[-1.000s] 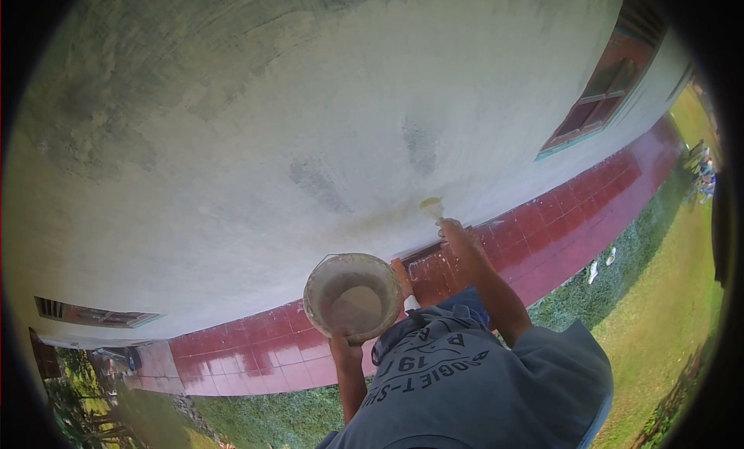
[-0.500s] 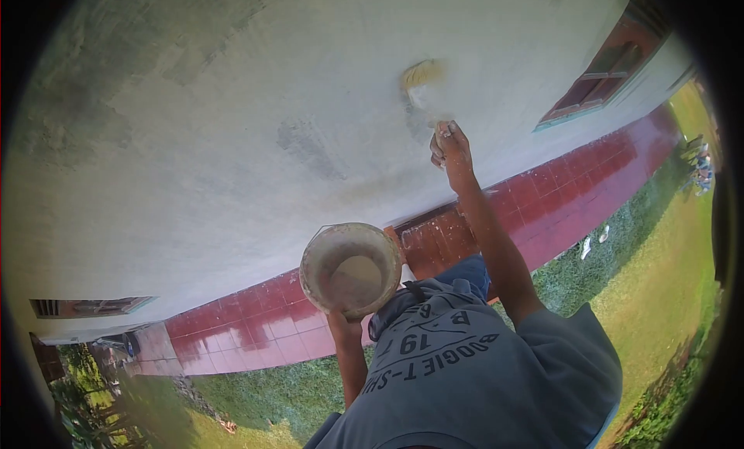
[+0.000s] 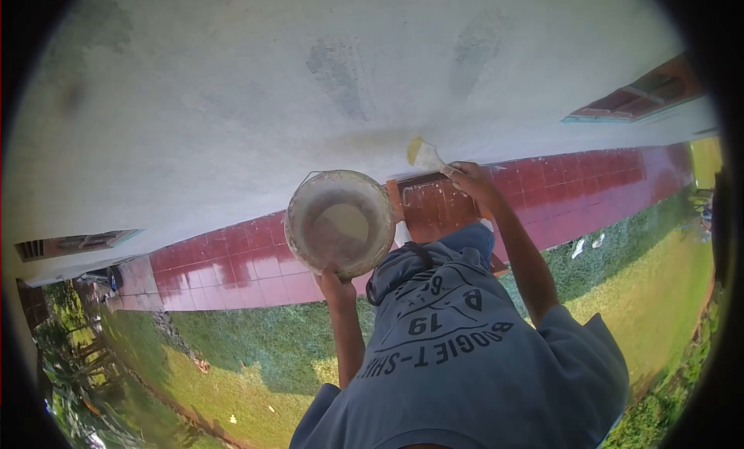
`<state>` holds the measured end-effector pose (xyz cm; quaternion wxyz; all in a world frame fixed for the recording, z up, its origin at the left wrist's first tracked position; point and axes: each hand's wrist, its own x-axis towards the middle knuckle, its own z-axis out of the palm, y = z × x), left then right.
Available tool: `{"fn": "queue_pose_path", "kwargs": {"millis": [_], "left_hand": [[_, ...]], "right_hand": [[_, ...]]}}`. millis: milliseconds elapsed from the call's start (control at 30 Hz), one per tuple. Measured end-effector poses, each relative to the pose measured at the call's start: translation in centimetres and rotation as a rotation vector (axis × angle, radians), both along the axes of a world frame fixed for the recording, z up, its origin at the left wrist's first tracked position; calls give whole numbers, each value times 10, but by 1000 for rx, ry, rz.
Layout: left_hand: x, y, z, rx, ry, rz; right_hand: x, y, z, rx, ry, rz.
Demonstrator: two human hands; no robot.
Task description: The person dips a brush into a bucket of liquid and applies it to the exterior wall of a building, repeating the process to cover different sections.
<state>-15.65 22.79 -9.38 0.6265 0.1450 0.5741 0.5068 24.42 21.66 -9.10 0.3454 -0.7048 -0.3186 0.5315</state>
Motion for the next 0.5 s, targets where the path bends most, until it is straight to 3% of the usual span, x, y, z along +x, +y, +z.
{"fn": "queue_pose_path", "kwargs": {"millis": [100, 267, 433, 500], "left_hand": [[-2, -3, -10, 41, -17, 20], [13, -2, 22, 70, 15, 32], [17, -4, 30, 75, 19, 41], [16, -6, 26, 101, 17, 11]], "right_hand": [[-18, 19, 76, 44, -34, 179], [-73, 53, 124, 169, -160, 436], [-120, 89, 117, 40, -449, 752], [-135, 95, 106, 104, -489, 773]]}}
